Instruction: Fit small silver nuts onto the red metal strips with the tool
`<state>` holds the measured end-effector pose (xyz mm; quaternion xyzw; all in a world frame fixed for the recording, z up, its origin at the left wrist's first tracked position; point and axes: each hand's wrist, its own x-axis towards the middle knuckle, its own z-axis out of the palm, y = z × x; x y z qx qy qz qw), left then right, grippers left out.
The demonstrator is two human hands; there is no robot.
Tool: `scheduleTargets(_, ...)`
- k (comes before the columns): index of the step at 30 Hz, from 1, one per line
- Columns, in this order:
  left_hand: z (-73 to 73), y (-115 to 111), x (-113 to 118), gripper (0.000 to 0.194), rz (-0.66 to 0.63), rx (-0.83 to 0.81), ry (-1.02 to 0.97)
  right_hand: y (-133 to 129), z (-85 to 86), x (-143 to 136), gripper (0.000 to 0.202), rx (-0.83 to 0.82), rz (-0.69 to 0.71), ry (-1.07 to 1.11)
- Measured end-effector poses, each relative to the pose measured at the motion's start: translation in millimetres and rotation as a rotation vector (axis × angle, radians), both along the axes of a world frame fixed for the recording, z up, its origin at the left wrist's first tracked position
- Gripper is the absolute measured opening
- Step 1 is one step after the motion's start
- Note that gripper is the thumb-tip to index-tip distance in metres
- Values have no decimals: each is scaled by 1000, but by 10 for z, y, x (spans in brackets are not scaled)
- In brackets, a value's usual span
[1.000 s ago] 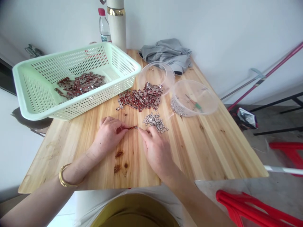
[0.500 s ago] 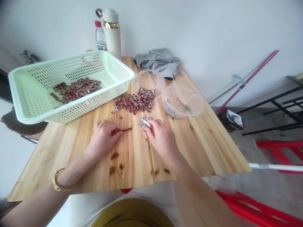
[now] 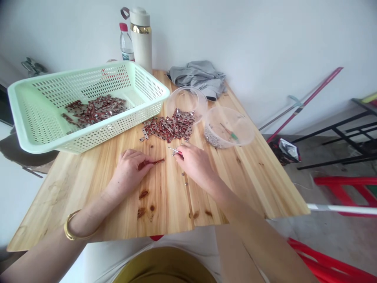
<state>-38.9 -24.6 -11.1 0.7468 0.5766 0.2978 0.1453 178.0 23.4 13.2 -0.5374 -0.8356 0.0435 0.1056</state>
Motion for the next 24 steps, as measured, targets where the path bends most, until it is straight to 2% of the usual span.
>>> scheduleTargets(3, 1, 1, -11, 7, -2, -7, -16, 0, 32, -52, 10, -1, 14, 39)
scheduleTargets(7, -5, 2, -19, 12, -12, -7, -21, -124, 26, -177, 12, 67, 177, 229)
scheduleTargets(10, -7, 5, -16, 16, -8, -9, -36, -214, -57, -285, 15, 145, 246, 225)
scheduleTargets(16, -3, 15, -11, 13, -8, -20, -23, -250, -205, -363, 16, 236, 240, 130)
scheduleTargets(24, -3, 10, -6, 9, 32, -40, 3, -402, -266, -326, 17, 140, 234, 264)
